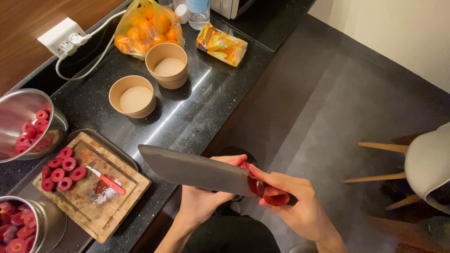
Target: The person is pitting and slicing red plums into bowls on a kitchen counter.
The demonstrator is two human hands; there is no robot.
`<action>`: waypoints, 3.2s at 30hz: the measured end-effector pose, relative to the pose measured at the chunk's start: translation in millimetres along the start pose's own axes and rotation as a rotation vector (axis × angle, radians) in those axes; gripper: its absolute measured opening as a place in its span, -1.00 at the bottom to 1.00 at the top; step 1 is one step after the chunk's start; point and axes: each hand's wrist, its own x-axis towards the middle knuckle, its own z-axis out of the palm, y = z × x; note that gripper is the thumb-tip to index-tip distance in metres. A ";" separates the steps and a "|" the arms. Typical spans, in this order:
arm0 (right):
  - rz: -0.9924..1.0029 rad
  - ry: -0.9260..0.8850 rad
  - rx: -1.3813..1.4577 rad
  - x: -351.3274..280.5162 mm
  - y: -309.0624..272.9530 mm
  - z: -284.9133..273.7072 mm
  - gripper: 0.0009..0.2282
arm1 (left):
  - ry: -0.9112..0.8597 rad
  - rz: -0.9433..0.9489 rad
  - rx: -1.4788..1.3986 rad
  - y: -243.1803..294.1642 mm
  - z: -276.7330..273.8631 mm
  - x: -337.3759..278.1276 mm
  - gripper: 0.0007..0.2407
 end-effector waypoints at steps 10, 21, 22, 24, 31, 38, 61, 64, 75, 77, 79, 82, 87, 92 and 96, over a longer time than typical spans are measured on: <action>-0.172 0.056 -0.137 6.6 1.9 -2.1 -0.43 | -0.008 -0.132 -0.119 8.3 -0.3 7.9 -0.51; -0.055 0.078 -0.197 -3.1 5.0 9.5 -0.45 | 0.056 -0.085 0.074 3.1 5.9 5.5 -0.58; -0.055 0.078 -0.197 -3.0 3.5 8.0 -0.45 | 0.056 -0.086 0.074 4.1 5.6 6.0 -0.58; -0.060 0.060 -0.147 -3.6 0.7 5.5 -0.49 | 0.043 -0.103 0.007 6.2 4.9 6.7 -0.55; -0.132 0.042 -0.018 -1.8 -1.2 9.6 -0.48 | 0.039 0.029 0.071 8.9 0.8 8.5 -0.62; 0.004 0.076 -0.109 -3.7 -2.2 8.8 -0.52 | -0.008 -0.072 0.002 13.0 0.7 9.1 -0.65; -0.179 0.116 -0.235 -7.9 1.6 7.2 -0.44 | -0.070 -0.327 -0.088 6.0 9.6 10.5 -0.60; -0.036 0.129 -0.144 -14.9 7.9 8.2 -0.42 | 0.019 -0.323 0.087 2.4 16.5 8.7 -0.59; 0.191 0.118 0.321 -29.3 38.3 5.2 -0.44 | 0.026 -0.007 -0.090 -26.6 28.2 2.6 -0.76; 0.183 0.114 0.348 -29.4 45.5 4.1 -0.47 | 0.021 0.058 0.009 -32.5 31.2 2.2 -0.76; 0.175 0.105 0.375 -29.6 56.2 3.6 -0.49 | 0.023 0.124 0.109 -36.1 36.9 3.4 -0.76; 0.032 0.110 0.551 -26.8 74.5 1.3 -0.49 | 0.102 -0.145 -0.285 -44.9 45.0 4.6 -0.71; 0.320 0.162 0.909 -7.9 105.5 -11.8 -0.43 | 0.200 -0.359 -0.577 -58.3 35.4 -2.9 -0.53; 0.653 0.014 0.542 7.4 184.6 -7.3 -0.41 | 0.474 -0.364 -0.560 -52.4 10.7 -26.2 -0.55; 0.908 -0.034 0.346 18.0 211.2 3.2 -0.18 | 0.637 -0.326 -0.555 -58.0 -27.6 -50.2 -0.61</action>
